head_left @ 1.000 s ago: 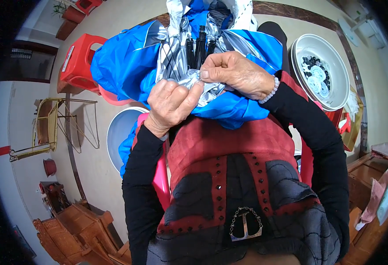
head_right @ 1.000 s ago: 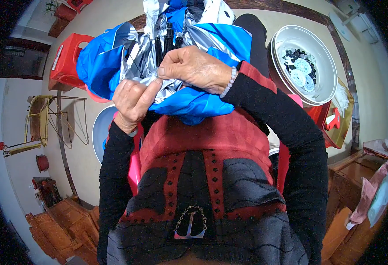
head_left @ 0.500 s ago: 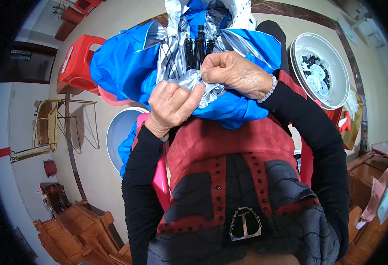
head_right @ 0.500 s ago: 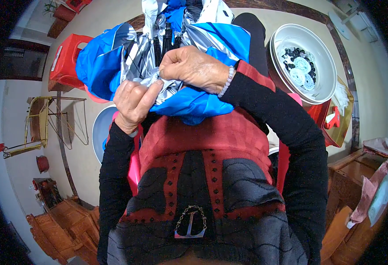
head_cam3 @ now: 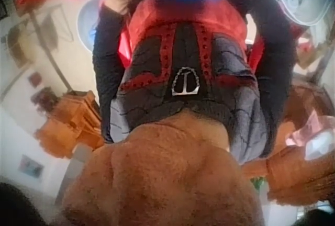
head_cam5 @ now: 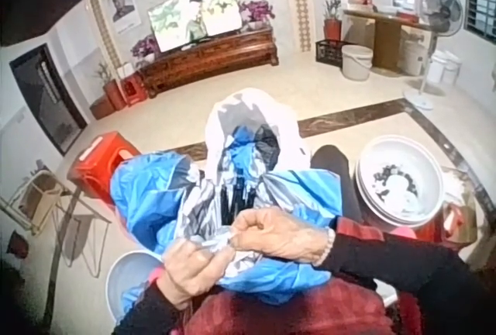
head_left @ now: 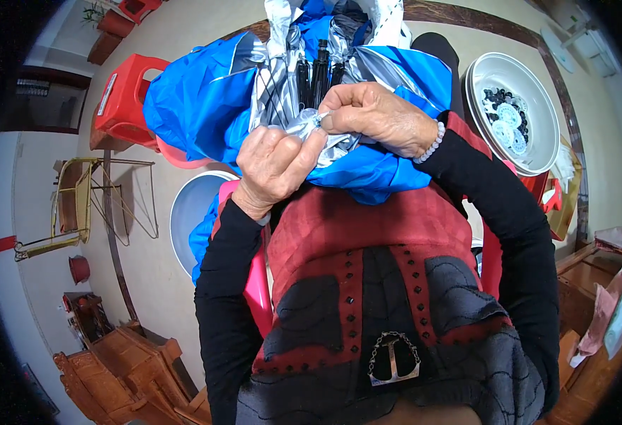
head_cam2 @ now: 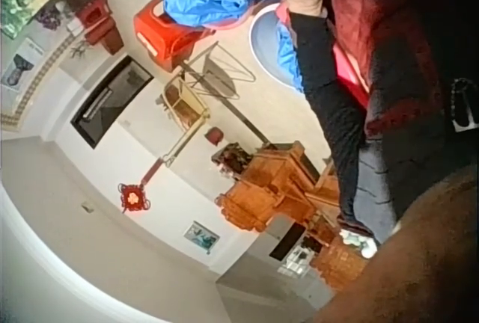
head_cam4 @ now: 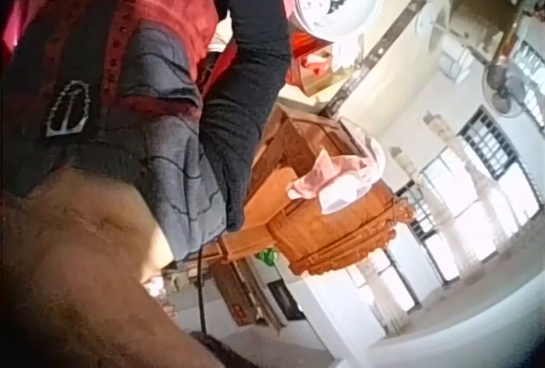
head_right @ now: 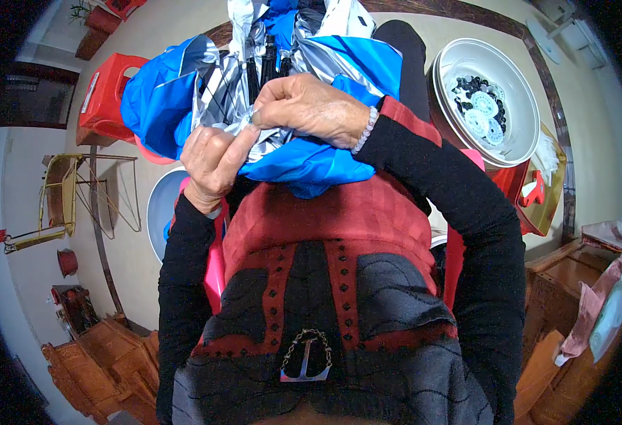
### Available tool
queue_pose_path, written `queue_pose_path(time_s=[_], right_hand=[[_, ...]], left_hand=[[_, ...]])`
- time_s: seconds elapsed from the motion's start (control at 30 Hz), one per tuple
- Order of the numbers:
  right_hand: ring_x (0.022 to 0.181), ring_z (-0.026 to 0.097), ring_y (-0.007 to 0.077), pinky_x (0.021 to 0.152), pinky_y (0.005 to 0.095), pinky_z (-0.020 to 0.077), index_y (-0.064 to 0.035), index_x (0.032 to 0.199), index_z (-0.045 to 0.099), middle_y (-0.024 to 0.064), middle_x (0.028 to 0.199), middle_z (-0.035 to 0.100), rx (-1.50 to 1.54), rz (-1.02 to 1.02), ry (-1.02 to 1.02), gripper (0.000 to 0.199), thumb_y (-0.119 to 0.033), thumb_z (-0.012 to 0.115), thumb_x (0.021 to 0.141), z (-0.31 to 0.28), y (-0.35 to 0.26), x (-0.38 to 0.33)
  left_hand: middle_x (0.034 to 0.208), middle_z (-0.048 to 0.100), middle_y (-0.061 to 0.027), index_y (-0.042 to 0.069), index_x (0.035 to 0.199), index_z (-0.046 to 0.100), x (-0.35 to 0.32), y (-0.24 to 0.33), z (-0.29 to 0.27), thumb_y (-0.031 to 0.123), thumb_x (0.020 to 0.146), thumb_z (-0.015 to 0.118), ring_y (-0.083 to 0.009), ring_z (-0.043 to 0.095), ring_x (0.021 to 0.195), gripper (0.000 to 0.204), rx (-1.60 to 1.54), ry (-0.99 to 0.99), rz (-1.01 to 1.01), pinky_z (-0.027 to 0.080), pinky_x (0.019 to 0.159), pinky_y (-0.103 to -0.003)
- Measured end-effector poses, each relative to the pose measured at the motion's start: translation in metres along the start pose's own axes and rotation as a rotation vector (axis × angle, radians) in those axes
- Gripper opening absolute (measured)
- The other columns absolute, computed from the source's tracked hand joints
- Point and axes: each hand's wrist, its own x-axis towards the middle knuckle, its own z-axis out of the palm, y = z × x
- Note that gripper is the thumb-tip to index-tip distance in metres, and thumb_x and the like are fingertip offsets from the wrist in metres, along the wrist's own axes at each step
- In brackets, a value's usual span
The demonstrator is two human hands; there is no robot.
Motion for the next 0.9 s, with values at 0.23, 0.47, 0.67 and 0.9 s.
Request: queue_pose_path(time_s=[0.23, 0.47, 0.67, 0.9], right_hand=[[0.062, 0.043, 0.0002, 0.054, 0.0171, 0.0322, -0.0044, 0.089, 0.060, -0.0064, 0.073, 0.053, 0.002, 0.003, -0.009, 0.012, -0.013, 0.062, 0.081, -0.001, 0.001, -0.001], [0.063, 0.043, 0.0001, 0.054, 0.0169, 0.0321, -0.0056, 0.087, 0.059, -0.0065, 0.073, 0.053, -0.031, -0.027, -0.006, 0.010, -0.013, 0.062, 0.081, -0.001, 0.006, 0.002], [0.063, 0.042, 0.0001, 0.054, 0.0169, 0.0316, -0.0061, 0.087, 0.059, -0.0069, 0.072, 0.051, -0.040, -0.001, -0.015, 0.010, -0.013, 0.063, 0.081, -0.002, 0.002, 0.000], [0.060, 0.039, -0.0009, 0.050, 0.0167, 0.0283, -0.0078, 0.085, 0.059, -0.0089, 0.070, 0.049, -0.070, -0.022, -0.013, 0.012, -0.020, 0.061, 0.084, 0.000, -0.002, -0.003]], left_hand=[[0.088, 0.057, -0.0019, 0.010, 0.098, 0.066, 0.002, 0.002, 0.003, 0.005, 0.068, 0.068, -0.0151, 0.055, 0.065, 0.031, -0.059, 0.054, -0.012, 0.041, 0.052, -0.028], [0.091, 0.059, -0.0038, 0.009, 0.101, 0.064, -0.002, 0.002, 0.006, 0.004, 0.068, 0.069, -0.0158, 0.055, 0.065, 0.033, -0.077, 0.070, -0.018, 0.042, 0.053, -0.028], [0.091, 0.059, -0.0046, 0.007, 0.100, 0.064, 0.000, 0.001, 0.003, 0.003, 0.068, 0.069, -0.0161, 0.055, 0.064, 0.032, -0.079, 0.044, -0.013, 0.042, 0.052, -0.028], [0.092, 0.060, -0.0055, 0.007, 0.098, 0.065, 0.002, 0.000, 0.003, 0.006, 0.069, 0.067, -0.0168, 0.057, 0.066, 0.029, -0.077, 0.049, 0.020, 0.043, 0.054, -0.029]])
